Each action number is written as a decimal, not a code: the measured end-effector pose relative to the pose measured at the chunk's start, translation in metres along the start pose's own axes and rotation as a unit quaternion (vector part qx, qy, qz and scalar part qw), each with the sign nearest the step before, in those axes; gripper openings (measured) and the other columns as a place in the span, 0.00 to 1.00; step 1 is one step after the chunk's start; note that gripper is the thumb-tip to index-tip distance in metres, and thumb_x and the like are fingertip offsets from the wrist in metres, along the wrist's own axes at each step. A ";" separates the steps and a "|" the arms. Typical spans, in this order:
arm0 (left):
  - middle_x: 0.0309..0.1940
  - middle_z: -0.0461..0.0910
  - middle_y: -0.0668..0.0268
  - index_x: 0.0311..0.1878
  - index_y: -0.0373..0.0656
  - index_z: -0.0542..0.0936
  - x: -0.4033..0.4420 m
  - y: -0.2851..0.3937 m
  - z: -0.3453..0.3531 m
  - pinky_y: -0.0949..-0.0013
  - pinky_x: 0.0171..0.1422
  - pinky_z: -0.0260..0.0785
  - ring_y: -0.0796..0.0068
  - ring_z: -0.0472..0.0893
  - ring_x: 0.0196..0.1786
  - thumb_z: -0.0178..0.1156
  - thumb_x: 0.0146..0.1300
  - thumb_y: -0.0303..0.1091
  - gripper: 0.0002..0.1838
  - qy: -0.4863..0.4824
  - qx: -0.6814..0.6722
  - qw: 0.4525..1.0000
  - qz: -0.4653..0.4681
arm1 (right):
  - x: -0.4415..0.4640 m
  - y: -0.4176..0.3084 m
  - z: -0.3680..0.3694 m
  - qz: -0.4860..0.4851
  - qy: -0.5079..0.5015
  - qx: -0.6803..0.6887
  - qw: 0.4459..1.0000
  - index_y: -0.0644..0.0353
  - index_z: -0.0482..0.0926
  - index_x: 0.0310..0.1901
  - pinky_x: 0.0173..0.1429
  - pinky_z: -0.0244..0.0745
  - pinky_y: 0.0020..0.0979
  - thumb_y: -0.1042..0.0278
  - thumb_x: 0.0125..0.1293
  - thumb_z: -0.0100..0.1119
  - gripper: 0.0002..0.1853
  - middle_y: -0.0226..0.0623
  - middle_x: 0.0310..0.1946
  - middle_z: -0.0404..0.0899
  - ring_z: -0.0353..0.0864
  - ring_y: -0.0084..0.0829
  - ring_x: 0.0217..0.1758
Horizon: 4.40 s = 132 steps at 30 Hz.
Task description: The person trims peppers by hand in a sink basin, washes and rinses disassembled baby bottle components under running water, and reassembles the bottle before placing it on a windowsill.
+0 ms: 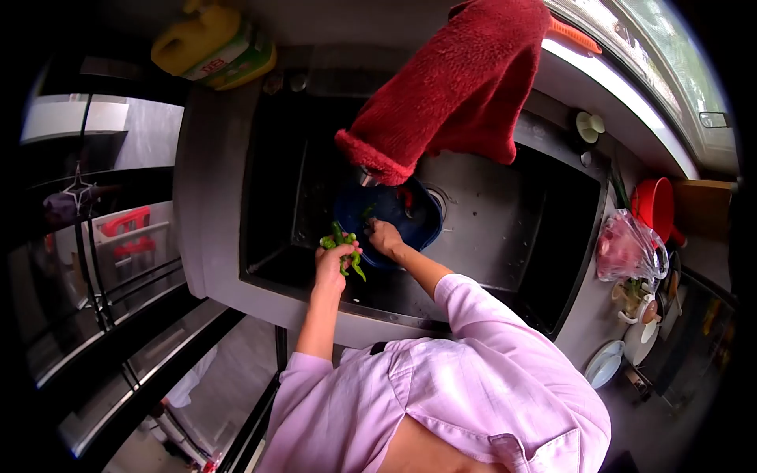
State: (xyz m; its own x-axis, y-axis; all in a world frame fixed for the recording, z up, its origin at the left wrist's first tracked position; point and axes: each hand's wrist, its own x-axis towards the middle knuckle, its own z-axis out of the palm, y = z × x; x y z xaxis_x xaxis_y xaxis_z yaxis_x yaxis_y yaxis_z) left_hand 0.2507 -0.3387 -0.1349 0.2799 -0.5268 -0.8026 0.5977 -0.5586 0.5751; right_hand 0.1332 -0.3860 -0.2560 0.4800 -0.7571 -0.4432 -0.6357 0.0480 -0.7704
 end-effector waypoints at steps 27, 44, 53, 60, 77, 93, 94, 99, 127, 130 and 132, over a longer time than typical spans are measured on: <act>0.29 0.78 0.61 0.40 0.41 0.73 -0.006 0.006 0.000 0.73 0.29 0.69 0.67 0.80 0.29 0.60 0.45 0.17 0.16 0.009 0.010 1.000 0.028 | 0.082 0.007 -0.030 0.071 0.284 0.232 0.928 0.67 0.75 0.22 0.30 0.70 0.39 0.62 0.51 0.60 0.14 0.50 0.20 0.76 0.77 0.44 0.24; 0.28 0.76 0.67 0.37 0.42 0.72 -0.007 0.015 0.042 0.76 0.30 0.67 0.77 0.76 0.28 0.60 0.41 0.16 0.17 -0.086 0.127 0.985 0.073 | -0.067 -0.063 -0.114 0.058 -0.198 0.272 0.940 0.64 0.72 0.21 0.18 0.58 0.24 0.63 0.53 0.60 0.13 0.27 0.11 0.64 0.64 0.17 0.15; 0.31 0.76 0.63 0.39 0.41 0.72 -0.001 -0.002 0.010 0.68 0.35 0.72 0.66 0.78 0.33 0.57 0.41 0.15 0.18 -0.078 -0.047 0.994 -0.064 | -0.089 -0.063 -0.099 -0.185 -0.075 0.067 0.977 0.65 0.70 0.28 0.26 0.63 0.42 0.64 0.52 0.59 0.12 0.51 0.15 0.68 0.71 0.51 0.22; 0.29 0.77 0.66 0.37 0.45 0.73 0.009 -0.011 -0.009 0.71 0.27 0.67 0.70 0.77 0.32 0.56 0.44 0.19 0.15 -0.160 -0.071 0.964 -0.198 | -0.086 -0.063 -0.098 -0.261 -0.116 0.144 0.947 0.64 0.72 0.28 0.22 0.63 0.36 0.68 0.54 0.58 0.08 0.42 0.14 0.71 0.71 0.42 0.17; 0.37 0.72 0.57 0.44 0.47 0.72 -0.006 0.020 -0.007 0.72 0.28 0.69 0.64 0.74 0.37 0.59 0.43 0.21 0.21 -0.298 -0.302 0.906 -0.008 | 0.032 0.067 -0.052 0.101 0.038 -0.064 0.992 0.64 0.79 0.31 0.36 0.73 0.38 0.62 0.57 0.51 0.14 0.49 0.28 0.79 0.80 0.44 0.33; 0.35 0.73 0.58 0.41 0.47 0.71 0.000 0.017 -0.012 0.75 0.25 0.67 0.65 0.76 0.36 0.60 0.46 0.21 0.18 -0.198 -0.227 0.953 -0.037 | 0.078 0.013 -0.031 0.127 0.164 -0.042 0.977 0.67 0.78 0.34 0.47 0.72 0.42 0.53 0.55 0.55 0.20 0.55 0.34 0.78 0.78 0.47 0.42; 0.35 0.73 0.58 0.41 0.47 0.71 0.000 0.018 -0.009 0.75 0.25 0.67 0.65 0.76 0.36 0.60 0.46 0.21 0.18 -0.198 -0.225 0.953 -0.037 | 0.080 0.019 -0.031 0.128 0.165 -0.041 0.977 0.67 0.78 0.34 0.47 0.72 0.42 0.53 0.55 0.55 0.20 0.55 0.34 0.78 0.78 0.47 0.42; 0.29 0.76 0.64 0.39 0.47 0.71 0.006 0.033 0.006 0.75 0.25 0.63 0.72 0.78 0.33 0.64 0.44 0.22 0.18 -0.143 -0.049 0.987 0.053 | 0.035 -0.010 -0.101 0.131 -0.232 0.375 0.888 0.61 0.78 0.31 0.17 0.56 0.22 0.62 0.54 0.63 0.10 0.28 0.16 0.70 0.66 0.20 0.15; 0.29 0.77 0.65 0.38 0.37 0.73 -0.031 0.032 0.046 0.75 0.37 0.70 0.76 0.77 0.31 0.62 0.42 0.17 0.17 -0.151 0.094 0.964 0.197 | -0.093 -0.080 -0.119 0.163 -0.277 0.577 0.751 0.65 0.75 0.30 0.13 0.38 0.18 0.64 0.65 0.51 0.13 0.20 0.12 0.59 0.48 0.11 0.10; 0.29 0.75 0.65 0.36 0.37 0.72 -0.042 0.031 0.052 0.73 0.36 0.70 0.75 0.78 0.30 0.60 0.44 0.17 0.13 -0.124 0.164 0.943 0.263 | -0.096 -0.088 -0.120 0.180 -0.227 0.585 0.758 0.64 0.73 0.26 0.13 0.38 0.18 0.66 0.64 0.51 0.12 0.21 0.11 0.59 0.48 0.12 0.09; 0.30 0.75 0.63 0.35 0.37 0.73 -0.044 0.027 0.054 0.72 0.36 0.70 0.72 0.78 0.31 0.59 0.43 0.17 0.13 -0.090 0.250 0.887 0.378 | -0.097 -0.091 -0.119 0.184 -0.194 0.577 0.772 0.64 0.73 0.25 0.13 0.39 0.18 0.67 0.63 0.52 0.12 0.22 0.11 0.60 0.48 0.13 0.09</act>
State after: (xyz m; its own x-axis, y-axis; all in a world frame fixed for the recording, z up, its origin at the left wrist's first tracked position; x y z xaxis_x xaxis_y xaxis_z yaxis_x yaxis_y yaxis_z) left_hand 0.2141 -0.3654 -0.0751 0.3079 -0.9402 -0.1458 -0.1297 -0.1933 0.9725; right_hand 0.0726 -0.3944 -0.0887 0.6825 -0.3134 -0.6603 0.0832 0.9309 -0.3558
